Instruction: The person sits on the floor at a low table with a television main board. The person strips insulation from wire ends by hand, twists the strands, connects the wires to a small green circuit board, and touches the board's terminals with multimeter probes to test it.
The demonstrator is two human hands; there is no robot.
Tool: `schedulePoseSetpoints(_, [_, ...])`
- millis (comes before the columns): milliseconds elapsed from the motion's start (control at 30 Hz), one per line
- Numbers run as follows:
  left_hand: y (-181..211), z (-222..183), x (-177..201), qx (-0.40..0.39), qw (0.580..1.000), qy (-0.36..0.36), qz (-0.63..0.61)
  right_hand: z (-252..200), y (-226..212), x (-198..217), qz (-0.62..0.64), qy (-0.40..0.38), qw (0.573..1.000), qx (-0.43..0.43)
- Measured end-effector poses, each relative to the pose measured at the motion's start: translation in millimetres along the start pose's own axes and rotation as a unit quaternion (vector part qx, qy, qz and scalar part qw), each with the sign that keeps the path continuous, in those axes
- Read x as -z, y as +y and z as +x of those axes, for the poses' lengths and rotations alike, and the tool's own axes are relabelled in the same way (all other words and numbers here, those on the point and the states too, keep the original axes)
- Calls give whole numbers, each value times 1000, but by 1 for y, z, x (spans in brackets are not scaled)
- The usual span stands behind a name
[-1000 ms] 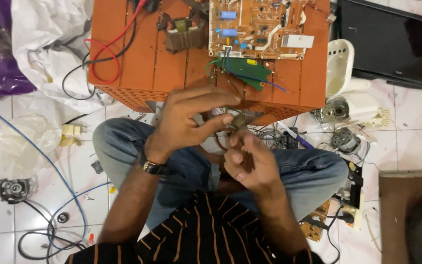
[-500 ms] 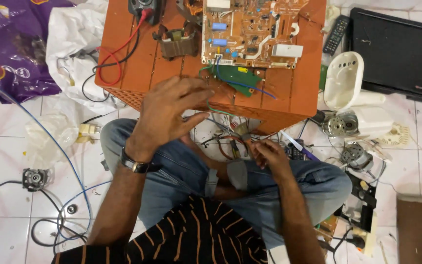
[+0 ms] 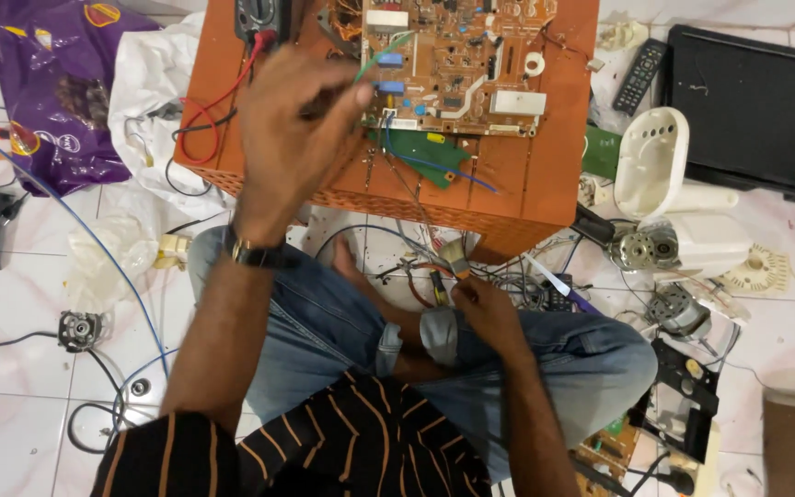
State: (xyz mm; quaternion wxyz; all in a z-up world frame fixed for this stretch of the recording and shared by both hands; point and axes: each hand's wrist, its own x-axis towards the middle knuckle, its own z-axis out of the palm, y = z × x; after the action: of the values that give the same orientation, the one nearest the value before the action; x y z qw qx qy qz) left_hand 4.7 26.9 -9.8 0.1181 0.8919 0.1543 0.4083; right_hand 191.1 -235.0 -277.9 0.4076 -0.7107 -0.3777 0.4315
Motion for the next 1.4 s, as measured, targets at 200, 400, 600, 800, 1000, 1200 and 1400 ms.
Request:
schedulePoseSetpoints(200, [-20, 36, -4, 22, 999, 38, -23, 0, -8, 0, -99, -10, 995, 11])
schedulePoseSetpoints(400, [-23, 42, -2, 44, 994, 74, -63, 2, -16, 2, -202, -9, 979, 8])
schedulePoseSetpoints(600, [-21, 44, -6, 24, 997, 74, -12, 11, 2, -2, -258, -23, 966, -6])
schedulePoseSetpoints(800, [-15, 44, -13, 8, 993, 102, 55, 10, 0, -2, -274, -38, 960, -46])
schedulePoseSetpoints(1000, [-17, 43, -16, 0, 987, 104, 124, 9, -17, -9, -317, -46, 947, -34])
schedulePoseSetpoints(1200, [-4, 45, -9, -2, 989, 88, 119, 6, -29, -15, -344, -189, 906, 157])
schedulePoseSetpoints(1400, [-5, 42, -12, -4, 987, 78, 140, 28, -39, -41, -274, -352, 893, 63])
